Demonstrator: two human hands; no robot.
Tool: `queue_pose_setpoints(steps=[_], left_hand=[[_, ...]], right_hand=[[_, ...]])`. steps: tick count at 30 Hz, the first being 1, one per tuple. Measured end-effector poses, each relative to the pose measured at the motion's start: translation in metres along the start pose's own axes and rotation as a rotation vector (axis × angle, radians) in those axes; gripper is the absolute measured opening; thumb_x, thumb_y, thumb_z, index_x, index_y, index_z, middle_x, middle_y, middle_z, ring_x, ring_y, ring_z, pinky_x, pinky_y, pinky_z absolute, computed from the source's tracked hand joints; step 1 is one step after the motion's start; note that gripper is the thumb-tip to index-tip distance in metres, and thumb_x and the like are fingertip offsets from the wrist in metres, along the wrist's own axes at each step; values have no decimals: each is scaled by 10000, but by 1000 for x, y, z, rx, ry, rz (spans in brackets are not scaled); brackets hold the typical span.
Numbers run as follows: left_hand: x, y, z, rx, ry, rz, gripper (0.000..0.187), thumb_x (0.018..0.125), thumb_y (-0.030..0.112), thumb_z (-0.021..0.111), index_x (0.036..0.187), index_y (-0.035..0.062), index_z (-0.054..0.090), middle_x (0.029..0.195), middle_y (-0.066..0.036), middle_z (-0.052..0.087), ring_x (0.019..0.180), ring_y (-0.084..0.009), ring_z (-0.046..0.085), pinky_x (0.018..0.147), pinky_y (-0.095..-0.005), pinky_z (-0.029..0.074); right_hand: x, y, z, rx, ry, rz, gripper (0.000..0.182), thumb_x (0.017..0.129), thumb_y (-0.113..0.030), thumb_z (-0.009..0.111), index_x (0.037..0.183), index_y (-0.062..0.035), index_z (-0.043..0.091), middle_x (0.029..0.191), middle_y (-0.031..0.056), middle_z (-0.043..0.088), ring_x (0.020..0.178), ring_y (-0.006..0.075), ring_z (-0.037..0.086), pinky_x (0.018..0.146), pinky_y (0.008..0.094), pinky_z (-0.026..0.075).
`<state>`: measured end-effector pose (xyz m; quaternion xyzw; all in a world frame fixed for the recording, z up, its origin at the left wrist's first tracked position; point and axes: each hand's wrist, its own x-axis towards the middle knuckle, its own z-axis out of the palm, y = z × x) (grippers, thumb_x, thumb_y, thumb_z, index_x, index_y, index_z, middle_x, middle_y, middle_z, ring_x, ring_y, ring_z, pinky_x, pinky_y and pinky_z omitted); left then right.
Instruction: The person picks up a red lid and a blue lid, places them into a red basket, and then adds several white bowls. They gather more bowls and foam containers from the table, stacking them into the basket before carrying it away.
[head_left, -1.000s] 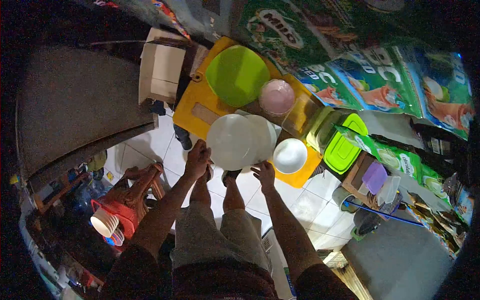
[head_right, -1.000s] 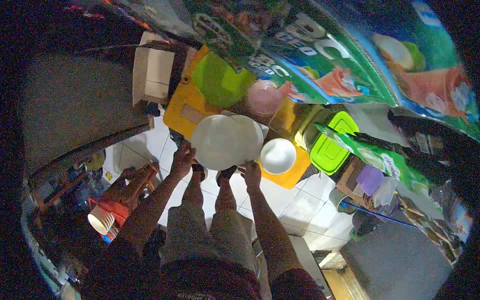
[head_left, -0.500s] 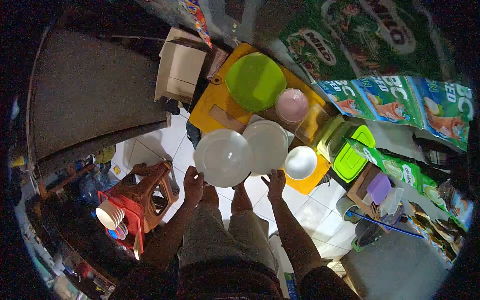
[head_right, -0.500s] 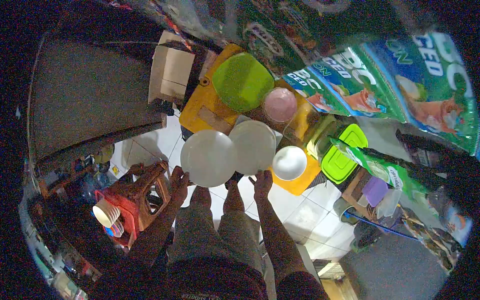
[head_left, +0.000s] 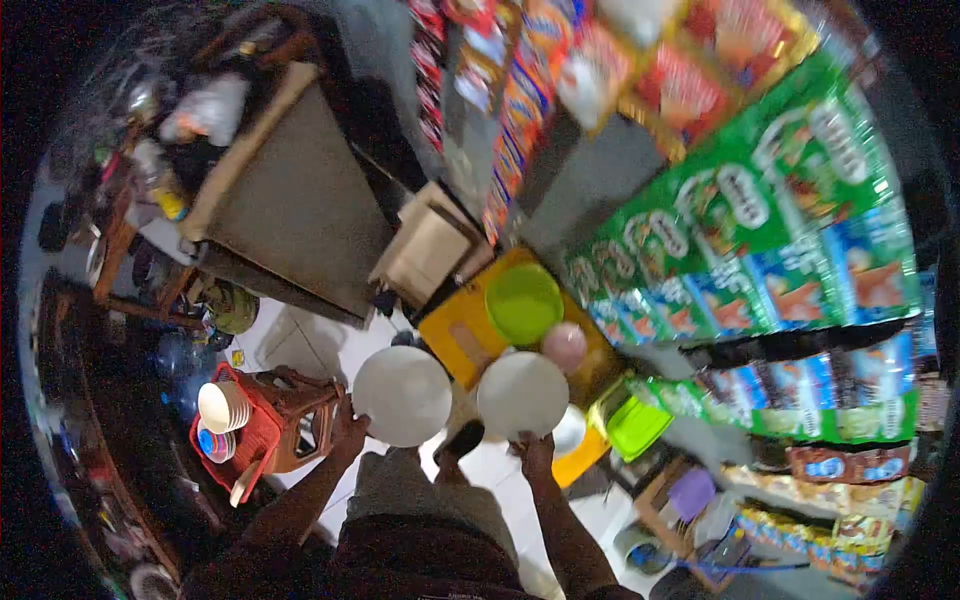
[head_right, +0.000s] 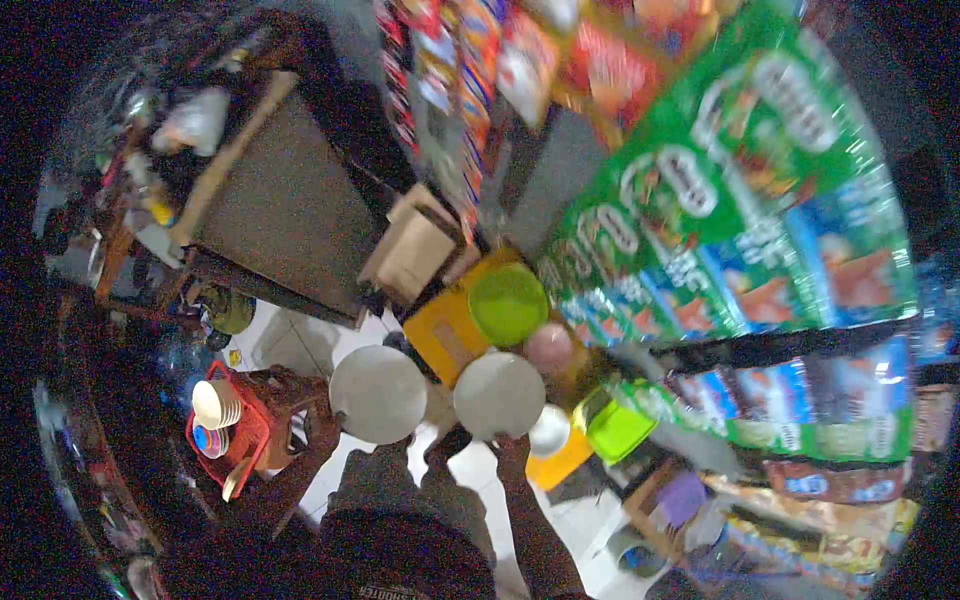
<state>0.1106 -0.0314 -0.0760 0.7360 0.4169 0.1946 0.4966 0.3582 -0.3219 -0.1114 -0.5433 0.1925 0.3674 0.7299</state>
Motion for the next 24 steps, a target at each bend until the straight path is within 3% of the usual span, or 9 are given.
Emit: queue_pose_setpoints(steps=[2,3,5,8,10,13,15,18,24], left_hand=[[-2,-34,-13,-114,98,-70,492,801,192,617,1240,31,466,1224,-101,518,1099,-214,487,902,-390,409],[-4,-13,-17,-139,140,-51,492,801,192,617,1240,31,466,1224,-101,518,1099,-214,487,902,-390,409],[-15,33,-36,-351,130,-298,486,818,161,568,1271,34,448,1189,-89,533,1055,-196,498,882,-364,413],[-24,86,-69,-401,191,-165,428,823,57,510,1246,14,460,1078,-81,587,989,-186,531,876,-317,424],[-36,70,-96,-432,144,-81,456,827,46,496,1279,17,439,1088,-87,580,1004,-182,528,889,-313,424],[-61,87,-134,-515,172,-144,462,832,26,479,1291,13,427,1091,-88,575,1013,-173,522,892,-314,426],[-80,102,-163,-346,226,-31,465,838,34,489,1296,5,416,1094,-86,574,1020,-168,521,896,-323,430],[-109,89,-193,-475,258,-112,471,844,45,502,1302,-1,403,1100,-88,574,1017,-174,529,886,-326,439],[-196,30,-223,-534,538,-123,426,847,40,478,1268,-8,431,1039,-93,601,937,-158,570,824,-306,477]], right_hand=[[-4,-24,8,-117,-84,-19,460,808,-85,589,1239,-92,430,1114,116,557,943,287,593,749,405,555],[-7,-38,15,101,-200,30,531,790,-103,644,1270,-144,421,1168,82,525,1010,243,558,667,428,561],[-22,-75,32,-257,-206,17,558,793,-147,658,1290,-126,405,1192,95,515,1036,257,544,679,385,557],[-20,-100,42,-419,-212,-116,556,822,-171,636,1309,-108,375,1193,118,524,1017,283,575,747,417,542],[-43,-143,64,-514,-229,-41,498,834,-171,639,1279,-103,427,1133,123,563,991,280,592,732,411,544],[-70,-175,90,-448,-375,-159,473,843,-171,627,1274,-106,442,1122,105,575,981,268,598,735,412,543],[-106,-184,129,-374,-435,-154,486,861,-155,596,1309,-119,413,1185,100,546,1020,260,583,747,416,544],[-106,-156,157,-228,-463,-108,513,872,-154,562,1343,-116,363,1279,123,485,1160,295,492,898,499,463],[-161,-65,244,-133,-522,74,486,864,-198,589,1305,-107,406,1298,115,481,1187,298,471,930,492,444]])
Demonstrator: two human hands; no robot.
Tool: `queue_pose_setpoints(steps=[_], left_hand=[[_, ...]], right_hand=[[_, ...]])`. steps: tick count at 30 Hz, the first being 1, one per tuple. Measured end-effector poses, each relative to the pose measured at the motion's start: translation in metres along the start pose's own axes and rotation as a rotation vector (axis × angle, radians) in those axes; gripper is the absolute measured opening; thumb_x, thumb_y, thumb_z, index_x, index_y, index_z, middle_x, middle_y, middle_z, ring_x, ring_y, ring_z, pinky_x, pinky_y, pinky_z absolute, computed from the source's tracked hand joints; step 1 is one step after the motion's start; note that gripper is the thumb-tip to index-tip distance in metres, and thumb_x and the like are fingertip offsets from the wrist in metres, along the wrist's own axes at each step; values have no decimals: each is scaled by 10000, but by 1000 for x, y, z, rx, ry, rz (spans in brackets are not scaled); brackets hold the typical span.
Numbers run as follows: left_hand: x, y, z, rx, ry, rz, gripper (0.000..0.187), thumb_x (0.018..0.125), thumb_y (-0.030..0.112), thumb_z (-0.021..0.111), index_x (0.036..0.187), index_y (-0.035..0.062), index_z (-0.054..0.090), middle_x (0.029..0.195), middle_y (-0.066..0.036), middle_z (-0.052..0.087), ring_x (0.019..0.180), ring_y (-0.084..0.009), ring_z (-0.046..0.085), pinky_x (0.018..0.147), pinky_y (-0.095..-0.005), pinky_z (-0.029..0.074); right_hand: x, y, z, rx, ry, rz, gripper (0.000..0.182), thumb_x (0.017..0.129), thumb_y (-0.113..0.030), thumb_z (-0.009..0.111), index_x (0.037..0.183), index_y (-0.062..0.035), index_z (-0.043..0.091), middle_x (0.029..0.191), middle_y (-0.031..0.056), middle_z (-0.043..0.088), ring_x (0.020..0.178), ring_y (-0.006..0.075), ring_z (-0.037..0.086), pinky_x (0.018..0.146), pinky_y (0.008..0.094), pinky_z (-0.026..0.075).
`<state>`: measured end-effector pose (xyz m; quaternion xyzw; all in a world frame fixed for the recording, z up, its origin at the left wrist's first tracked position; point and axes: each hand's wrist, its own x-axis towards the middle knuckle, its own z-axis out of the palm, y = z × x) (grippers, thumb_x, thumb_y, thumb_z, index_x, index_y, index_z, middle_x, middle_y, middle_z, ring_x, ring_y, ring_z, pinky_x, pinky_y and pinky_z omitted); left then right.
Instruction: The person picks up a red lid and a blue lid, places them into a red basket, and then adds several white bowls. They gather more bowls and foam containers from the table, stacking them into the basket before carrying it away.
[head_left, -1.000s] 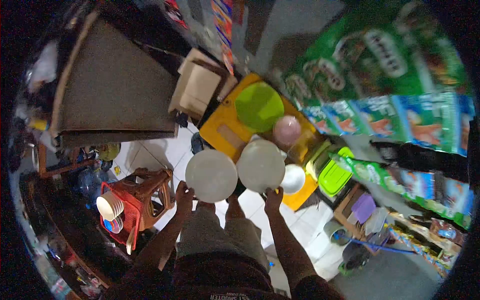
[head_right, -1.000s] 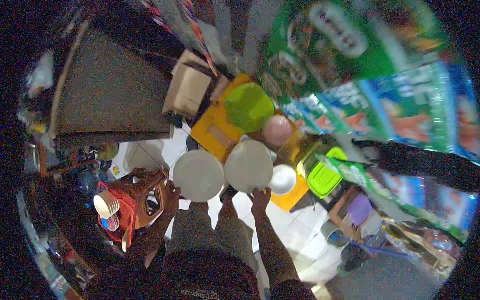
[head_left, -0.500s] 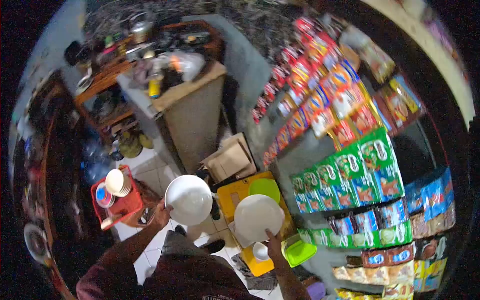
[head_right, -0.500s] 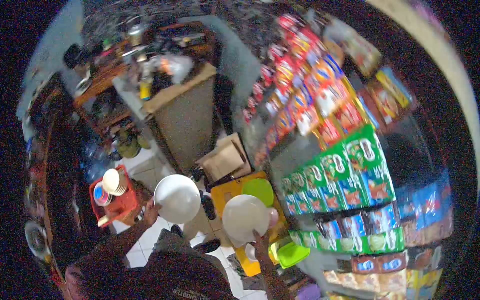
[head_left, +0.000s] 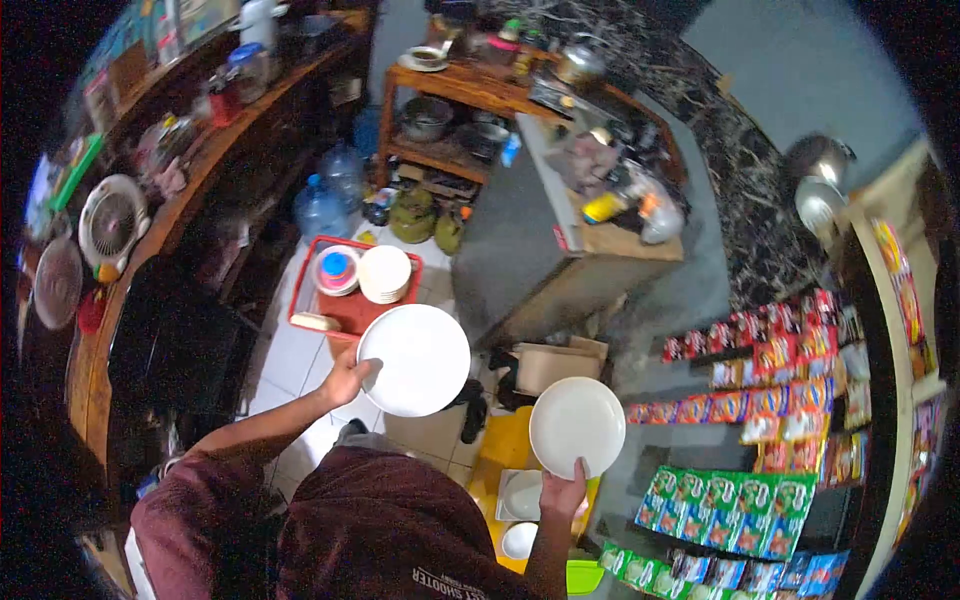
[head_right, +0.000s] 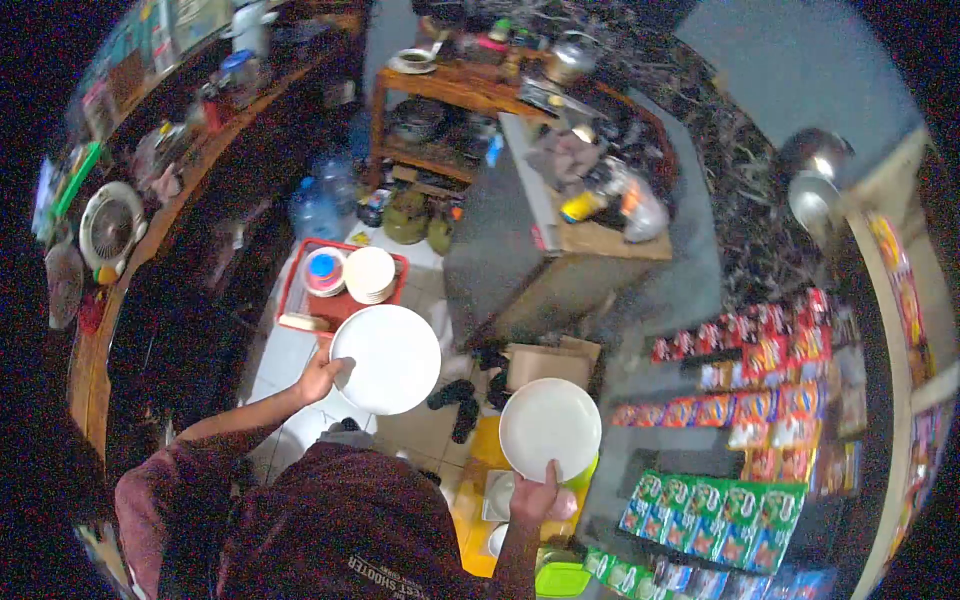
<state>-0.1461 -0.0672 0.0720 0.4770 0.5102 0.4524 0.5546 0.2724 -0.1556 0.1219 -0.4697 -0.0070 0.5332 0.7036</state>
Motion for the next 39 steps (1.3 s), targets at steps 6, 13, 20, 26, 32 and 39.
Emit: queue_pose_setpoints(steps=[6,13,20,26,32,39], left_hand=[[-44,3,-73,-230,279,-54,432,817,30,478,1244,-23,447,1011,-87,610,897,-157,586,782,-304,489],[-73,6,-132,-218,499,-44,404,801,66,502,1196,-23,489,937,-77,615,812,-156,587,720,-293,488],[-96,15,-166,-195,752,-56,351,793,118,458,1106,-24,530,871,-59,608,751,-146,570,693,-283,473],[-103,11,-171,-228,909,14,333,791,134,454,1075,-11,548,882,-59,596,790,-149,553,724,-294,456],[-97,26,-163,-182,1009,-31,406,765,109,460,1144,-21,524,948,-82,594,842,-159,551,772,-289,446],[-36,23,-139,-144,1048,-17,395,839,139,454,1208,4,488,1005,-70,576,877,-155,546,783,-295,448]], right_hand=[[5,57,95,-152,-180,58,368,878,-222,578,1212,-104,478,1177,72,564,1037,229,555,778,367,474],[0,110,179,-250,-298,191,424,885,-209,556,1273,-88,434,1249,96,516,1134,248,501,901,407,436],[-14,150,239,-310,-417,282,432,877,-186,569,1276,-99,429,1226,79,517,1090,250,518,868,414,448],[6,162,270,-392,-481,312,435,861,-179,579,1267,-99,441,1176,65,538,1045,216,533,829,372,437],[40,169,296,-370,-518,318,429,867,-145,558,1272,-76,439,1207,81,532,1088,225,530,841,385,458],[83,143,322,-410,-592,356,479,878,-128,541,1322,-44,380,1288,104,476,1166,250,487,927,419,441]])
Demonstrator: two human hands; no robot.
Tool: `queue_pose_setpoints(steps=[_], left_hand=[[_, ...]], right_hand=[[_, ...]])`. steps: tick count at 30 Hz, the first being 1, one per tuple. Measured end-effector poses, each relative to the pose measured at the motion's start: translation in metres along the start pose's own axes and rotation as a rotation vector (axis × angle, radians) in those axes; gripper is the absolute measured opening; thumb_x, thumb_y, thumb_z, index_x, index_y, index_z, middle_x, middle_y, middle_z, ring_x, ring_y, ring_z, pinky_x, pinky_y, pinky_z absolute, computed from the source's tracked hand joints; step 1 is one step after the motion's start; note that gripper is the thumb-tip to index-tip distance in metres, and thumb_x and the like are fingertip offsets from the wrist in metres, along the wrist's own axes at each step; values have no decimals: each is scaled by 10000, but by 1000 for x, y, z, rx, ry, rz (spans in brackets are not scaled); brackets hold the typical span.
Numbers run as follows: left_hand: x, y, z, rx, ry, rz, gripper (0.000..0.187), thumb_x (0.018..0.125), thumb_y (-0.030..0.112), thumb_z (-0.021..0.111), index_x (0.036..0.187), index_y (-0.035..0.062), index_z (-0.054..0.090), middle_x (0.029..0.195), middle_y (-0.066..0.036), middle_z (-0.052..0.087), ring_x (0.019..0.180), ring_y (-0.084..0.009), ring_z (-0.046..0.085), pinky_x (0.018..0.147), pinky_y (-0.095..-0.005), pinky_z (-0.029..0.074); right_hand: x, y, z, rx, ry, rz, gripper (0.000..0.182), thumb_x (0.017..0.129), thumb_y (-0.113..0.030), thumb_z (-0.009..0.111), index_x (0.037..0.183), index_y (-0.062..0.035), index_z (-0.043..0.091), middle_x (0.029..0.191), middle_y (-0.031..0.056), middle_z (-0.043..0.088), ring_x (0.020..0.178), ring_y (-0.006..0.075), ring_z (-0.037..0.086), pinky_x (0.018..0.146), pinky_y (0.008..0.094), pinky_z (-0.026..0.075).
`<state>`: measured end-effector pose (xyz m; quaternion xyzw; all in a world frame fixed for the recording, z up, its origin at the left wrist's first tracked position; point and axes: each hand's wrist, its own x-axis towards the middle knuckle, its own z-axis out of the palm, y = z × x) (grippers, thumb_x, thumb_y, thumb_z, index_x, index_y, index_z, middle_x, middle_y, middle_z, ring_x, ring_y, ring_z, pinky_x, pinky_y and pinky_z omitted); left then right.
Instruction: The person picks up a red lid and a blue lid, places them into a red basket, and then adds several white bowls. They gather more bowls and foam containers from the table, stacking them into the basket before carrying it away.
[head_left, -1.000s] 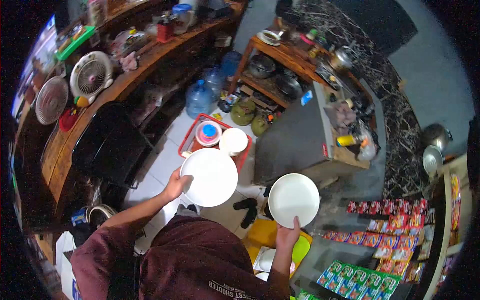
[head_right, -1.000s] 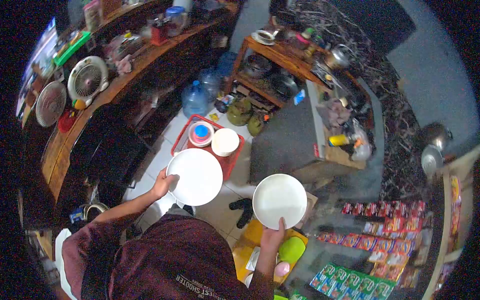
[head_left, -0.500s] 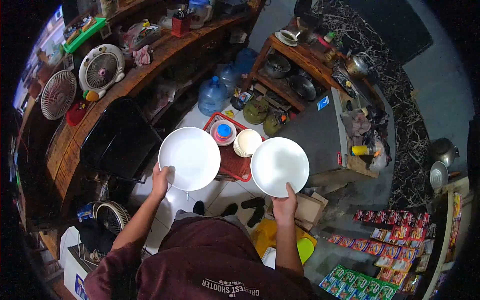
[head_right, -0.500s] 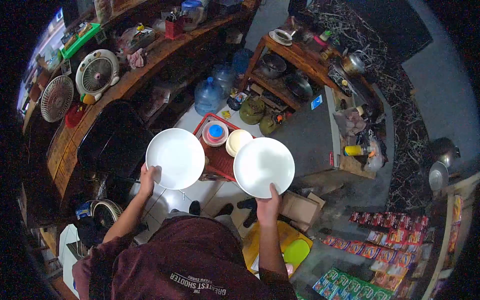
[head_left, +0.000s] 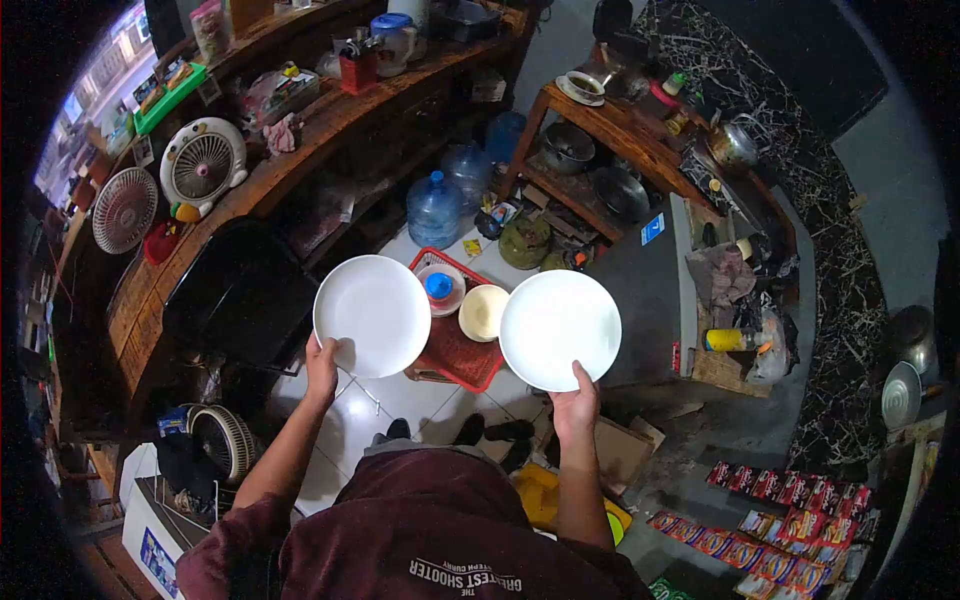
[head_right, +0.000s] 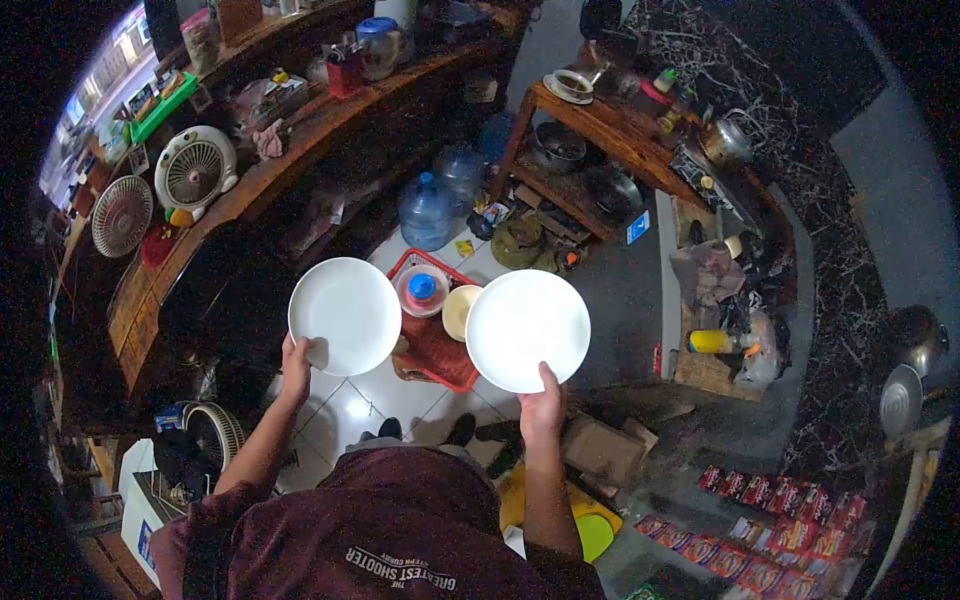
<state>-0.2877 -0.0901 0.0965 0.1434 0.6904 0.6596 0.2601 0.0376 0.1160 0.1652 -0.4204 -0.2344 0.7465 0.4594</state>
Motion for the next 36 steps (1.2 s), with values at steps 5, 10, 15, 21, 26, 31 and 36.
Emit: queue_pose_setpoints(steps=[5,10,15,21,26,31,36], left_hand=[[-4,24,67,-99,-3,-1,421,828,64,434,1244,1,462,1040,-80,582,890,-153,560,782,-270,459],[-17,17,78,0,9,41,486,807,18,448,1292,6,422,1134,-90,555,979,-157,549,841,-269,449],[-38,0,55,-12,127,108,546,784,-20,452,1326,-9,387,1219,-104,519,1137,-189,476,976,-300,359],[-39,5,28,68,244,169,498,789,-17,459,1284,-29,414,1219,-108,515,1143,-189,471,986,-298,341],[-6,10,14,279,315,198,429,809,12,478,1237,-2,467,1098,-128,598,1037,-192,555,903,-303,410],[45,18,16,444,148,118,476,813,31,513,1280,115,481,982,-195,639,795,-277,657,734,-353,499],[98,6,41,668,-37,174,648,769,27,587,1366,183,391,1034,-203,620,813,-353,633,732,-407,509]], right_hand=[[31,-34,-42,-77,-23,-16,535,874,-144,556,1356,-57,341,1329,115,433,1201,265,449,936,433,427],[67,-49,-59,-120,-21,55,494,863,-106,560,1323,-70,382,1285,104,467,1171,261,478,924,428,449],[101,-37,-31,-209,-76,145,520,852,-81,567,1331,-62,367,1302,110,449,1170,276,478,925,443,444],[134,-4,35,-366,-172,154,488,868,-99,564,1317,-34,383,1286,115,466,1164,256,484,920,407,440],[151,-3,94,-412,-267,-5,489,898,-168,568,1309,23,384,1297,140,467,1183,245,465,974,384,371],[169,-1,126,-603,-239,-203,372,902,-156,568,1224,9,484,1172,106,560,1071,209,543,894,331,434],[198,21,131,-856,-251,-333,343,913,-205,549,1153,40,548,1106,129,600,1009,191,557,878,326,422]])
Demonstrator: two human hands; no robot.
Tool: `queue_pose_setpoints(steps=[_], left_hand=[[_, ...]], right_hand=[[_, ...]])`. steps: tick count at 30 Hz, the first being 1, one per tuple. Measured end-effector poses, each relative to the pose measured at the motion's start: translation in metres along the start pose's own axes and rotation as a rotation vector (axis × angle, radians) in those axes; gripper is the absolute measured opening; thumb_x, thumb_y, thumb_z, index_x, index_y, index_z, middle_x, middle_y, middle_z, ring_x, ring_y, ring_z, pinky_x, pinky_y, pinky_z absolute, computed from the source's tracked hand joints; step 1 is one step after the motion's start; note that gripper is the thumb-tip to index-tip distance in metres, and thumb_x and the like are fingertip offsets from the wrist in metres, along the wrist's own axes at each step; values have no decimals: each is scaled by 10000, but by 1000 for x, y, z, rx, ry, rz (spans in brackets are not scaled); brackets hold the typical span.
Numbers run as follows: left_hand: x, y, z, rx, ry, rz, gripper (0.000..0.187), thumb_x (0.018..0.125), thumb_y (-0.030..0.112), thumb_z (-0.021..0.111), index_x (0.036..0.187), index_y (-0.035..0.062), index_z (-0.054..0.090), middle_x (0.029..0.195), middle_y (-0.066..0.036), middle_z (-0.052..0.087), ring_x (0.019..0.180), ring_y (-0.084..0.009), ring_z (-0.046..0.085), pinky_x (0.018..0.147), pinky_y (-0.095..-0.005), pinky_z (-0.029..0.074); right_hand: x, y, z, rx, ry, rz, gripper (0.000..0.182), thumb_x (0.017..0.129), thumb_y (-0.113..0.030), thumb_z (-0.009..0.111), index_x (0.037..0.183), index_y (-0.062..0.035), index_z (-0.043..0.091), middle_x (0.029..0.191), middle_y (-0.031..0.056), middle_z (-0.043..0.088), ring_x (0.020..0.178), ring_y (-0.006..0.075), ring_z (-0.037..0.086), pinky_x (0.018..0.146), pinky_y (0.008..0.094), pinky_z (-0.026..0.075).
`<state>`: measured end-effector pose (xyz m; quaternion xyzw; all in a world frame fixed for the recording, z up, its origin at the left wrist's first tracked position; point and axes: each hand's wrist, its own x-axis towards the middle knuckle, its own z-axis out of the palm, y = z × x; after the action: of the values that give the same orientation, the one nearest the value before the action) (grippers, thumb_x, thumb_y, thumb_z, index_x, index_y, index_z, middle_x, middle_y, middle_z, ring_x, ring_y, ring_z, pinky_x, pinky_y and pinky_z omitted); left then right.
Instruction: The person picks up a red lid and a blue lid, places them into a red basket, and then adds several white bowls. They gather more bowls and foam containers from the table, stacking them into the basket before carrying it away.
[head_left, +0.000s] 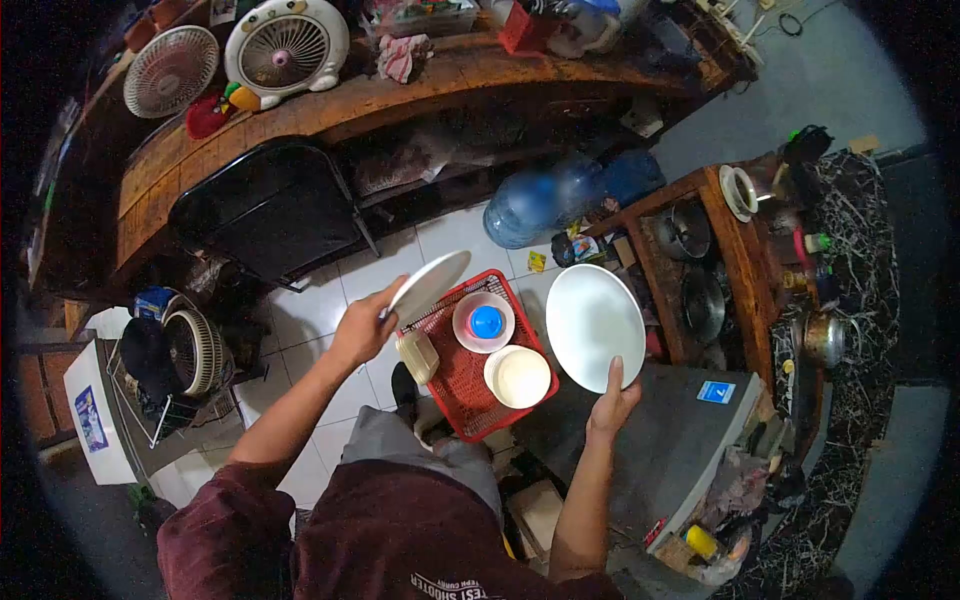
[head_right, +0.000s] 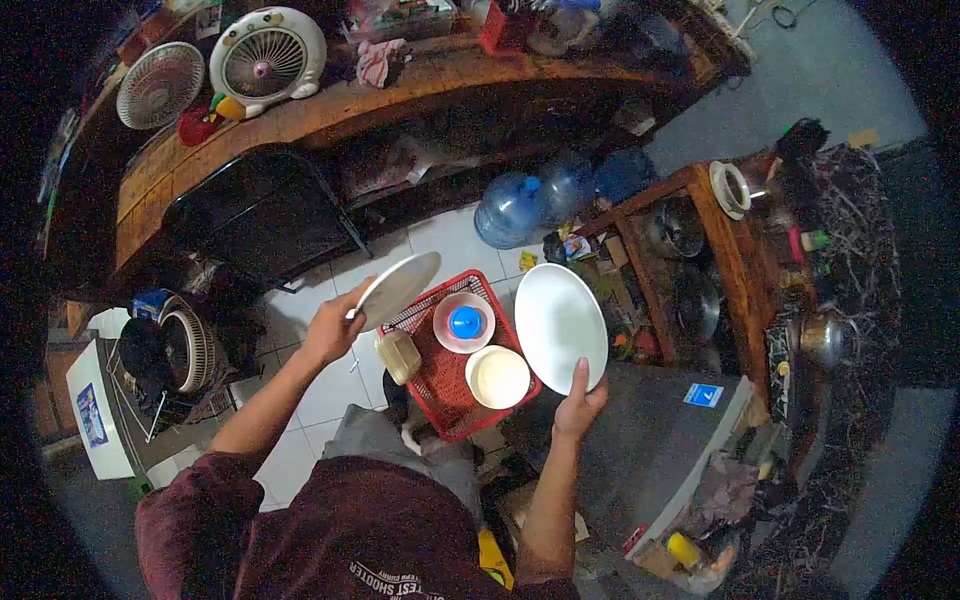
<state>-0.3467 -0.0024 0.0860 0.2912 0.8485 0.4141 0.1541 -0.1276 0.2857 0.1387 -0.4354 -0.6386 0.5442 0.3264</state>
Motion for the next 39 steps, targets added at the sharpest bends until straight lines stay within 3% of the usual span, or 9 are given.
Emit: queue_pose_setpoints(steps=[4,9,10,11,14,17,27,37,39], left_hand=[[27,-21,44,148,-112,78,687,754,66,613,1384,169,358,1082,-183,608,857,-370,619,755,-435,513],[44,-34,91,186,-182,0,727,738,40,622,1394,191,349,1076,-180,610,900,-374,605,789,-432,498],[47,-33,97,193,-204,-61,722,741,47,620,1393,195,350,1085,-177,608,906,-372,606,783,-430,502],[49,-32,103,197,-222,-124,717,744,54,619,1393,199,350,1093,-174,607,911,-371,606,777,-428,506],[52,-38,122,215,-133,-81,712,744,69,624,1388,216,360,1088,-159,616,884,-358,618,744,-425,515],[56,-39,129,238,-196,-74,674,742,90,619,1370,173,386,1127,-157,603,852,-350,632,733,-436,530],[62,-42,146,326,-213,32,735,686,99,674,1362,214,410,1139,-134,603,847,-330,639,728,-418,531],[66,-61,170,297,-279,-63,588,745,85,605,1308,164,455,1106,-149,611,834,-340,639,719,-435,521],[70,-63,174,287,-330,-119,605,749,84,604,1322,196,442,1160,-142,587,872,-354,629,754,-446,514]], right_hand=[[25,36,13,-114,-93,-77,309,921,-187,529,1129,37,566,1088,126,604,999,210,565,859,333,433],[70,57,51,-439,-371,-421,236,919,-109,516,1124,-28,602,1065,108,610,990,234,572,877,324,423],[76,54,60,-449,-435,-460,260,873,-18,535,1122,-40,607,1042,116,608,989,262,574,864,326,427],[82,52,68,-453,-445,-455,260,873,-18,535,1122,-40,607,1042,116,608,989,262,574,864,326,427],[100,61,87,-512,-596,-690,364,765,85,568,1099,-52,617,1033,114,612,943,276,581,822,335,443],[115,68,100,-483,-650,-775,424,725,69,561,1106,-104,632,974,98,607,903,286,561,801,364,452],[138,79,127,-535,-873,-795,374,701,21,582,1039,-117,663,947,62,618,892,268,570,772,369,457],[141,92,131,-617,-979,-765,405,703,21,552,1067,-131,644,992,51,607,955,259,547,834,379,444],[141,96,134,-626,-1002,-770,416,703,25,543,1073,-138,643,1012,51,605,966,260,544,843,381,442]])
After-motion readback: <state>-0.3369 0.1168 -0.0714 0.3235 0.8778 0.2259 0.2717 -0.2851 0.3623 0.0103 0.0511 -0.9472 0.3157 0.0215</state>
